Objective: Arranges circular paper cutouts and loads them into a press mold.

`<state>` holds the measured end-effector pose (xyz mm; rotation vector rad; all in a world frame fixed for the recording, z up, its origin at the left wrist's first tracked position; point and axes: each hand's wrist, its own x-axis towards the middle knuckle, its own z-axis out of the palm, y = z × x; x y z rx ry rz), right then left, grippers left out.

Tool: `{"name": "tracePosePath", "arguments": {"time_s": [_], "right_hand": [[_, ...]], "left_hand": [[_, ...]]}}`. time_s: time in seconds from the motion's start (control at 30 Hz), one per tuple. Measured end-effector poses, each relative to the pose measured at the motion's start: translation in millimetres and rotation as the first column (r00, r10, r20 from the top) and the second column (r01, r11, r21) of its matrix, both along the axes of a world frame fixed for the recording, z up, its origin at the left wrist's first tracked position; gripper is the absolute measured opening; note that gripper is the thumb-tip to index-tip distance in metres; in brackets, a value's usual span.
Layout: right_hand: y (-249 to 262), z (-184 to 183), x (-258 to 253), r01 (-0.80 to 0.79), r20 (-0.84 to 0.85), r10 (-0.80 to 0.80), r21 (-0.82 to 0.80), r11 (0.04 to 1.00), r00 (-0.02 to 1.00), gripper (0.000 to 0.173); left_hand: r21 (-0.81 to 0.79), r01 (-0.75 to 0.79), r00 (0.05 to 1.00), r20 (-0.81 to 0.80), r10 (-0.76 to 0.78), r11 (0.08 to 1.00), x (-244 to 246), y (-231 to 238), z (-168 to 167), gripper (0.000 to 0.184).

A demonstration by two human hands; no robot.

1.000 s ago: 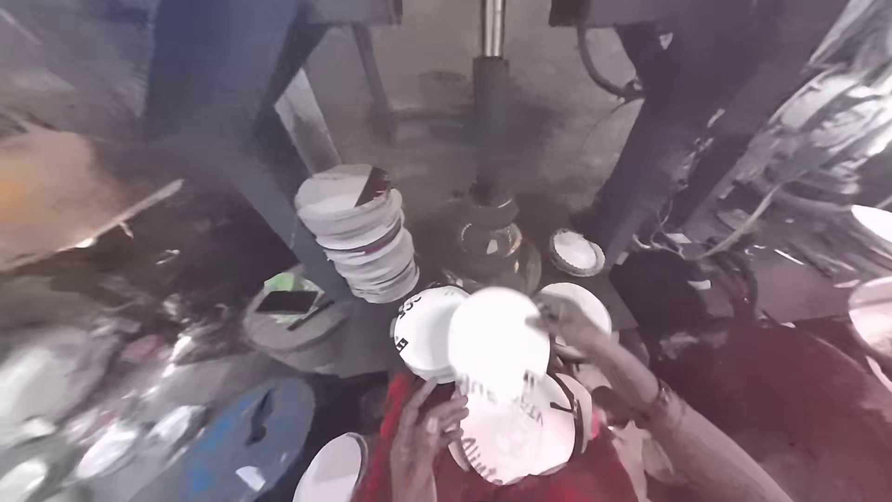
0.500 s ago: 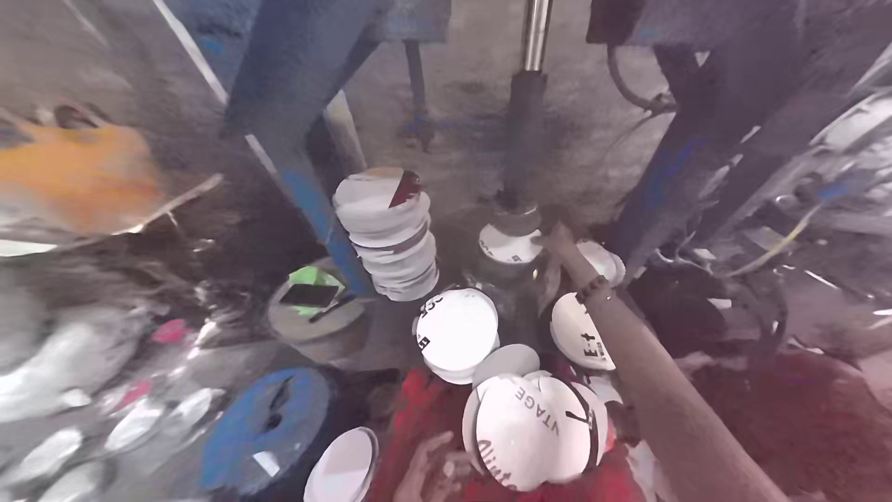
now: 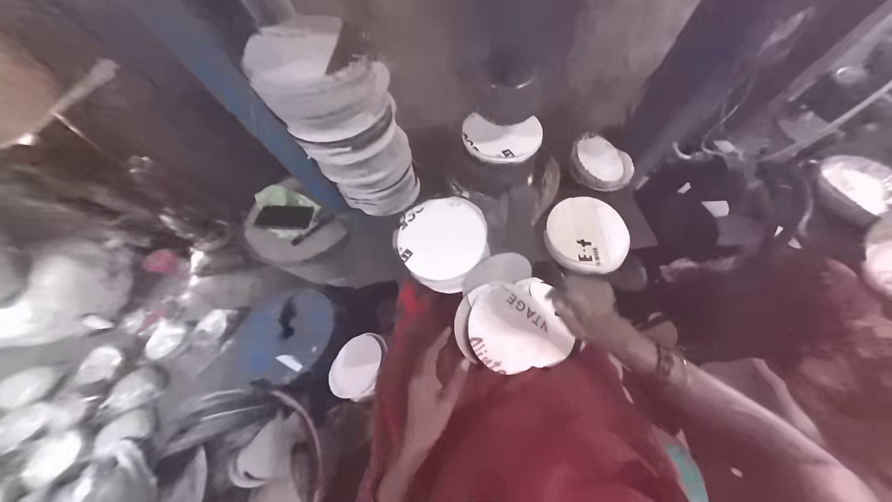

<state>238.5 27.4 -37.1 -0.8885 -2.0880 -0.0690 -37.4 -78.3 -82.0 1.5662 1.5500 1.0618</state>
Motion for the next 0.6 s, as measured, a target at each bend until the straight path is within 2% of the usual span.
{"name": "tracePosePath", "arguments": {"time_s": [0.07, 0.13, 0.2, 0.3, 0.4, 0.5, 0.53, 0.57, 0.6], "right_hand": [[-42.5, -37.3, 18.8, -0.131, 0.171, 0.136, -0.041, 0.991, 0.976, 0.039], [-61.0, -73.1, 35.7, -0.182, 0.222, 0.214, -0.155, 0.971, 0.951, 0.048], [-65.2, -95.1, 45.9, -0.191, 0.245, 0.281, -0.334, 0.923, 0.928, 0.046], [-46.8, -112.0, 48.6, -0.121, 0.327, 0.294, -0.459, 0.88, 0.898, 0.047], [-12.3, -115.9, 44.9, -0.013, 0.37, 0.287, -0.592, 0.806, 0.884, 0.055], [21.7, -107.7, 42.5, 0.057, 0.348, 0.278, -0.709, 0.703, 0.895, 0.06], [29.2, -103.3, 45.6, 0.089, 0.306, 0.216, -0.74, 0.666, 0.927, 0.06], [32.9, -100.8, 51.2, 0.149, 0.222, 0.039, -0.767, 0.624, 0.974, 0.06], [38.3, -106.5, 56.7, 0.297, 0.157, -0.281, -0.763, 0.574, 0.947, 0.063]], "left_hand": [[-0.063, 0.042, 0.999, 0.003, -0.042, 0.997, 4.4, 7.1, -5.1, 0.073], [-0.104, 0.099, 0.995, -0.017, -0.102, 0.99, 14.3, 19.3, -9.4, 0.084], [-0.171, 0.151, 0.987, -0.028, -0.158, 0.974, 28.1, 33.4, -21.4, 0.091], [-0.356, 0.152, 0.945, -0.221, -0.242, 0.922, 51.1, 54.5, -30.7, 0.089], [-0.441, 0.129, 0.817, -0.46, -0.347, 0.888, 61.7, 73.3, -34.9, 0.085], [-0.492, 0.125, 0.73, -0.543, -0.416, 0.862, 66.5, 100.3, -45.5, 0.08], [-0.458, 0.146, 0.74, -0.538, -0.404, 0.877, 68.4, 113.5, -52.7, 0.074], [-0.417, 0.191, 0.765, -0.504, -0.401, 0.889, 70.1, 130.7, -61.5, 0.065], [-0.394, 0.236, 0.798, -0.443, -0.409, 0.888, 71.2, 148.8, -70.4, 0.058]]}}
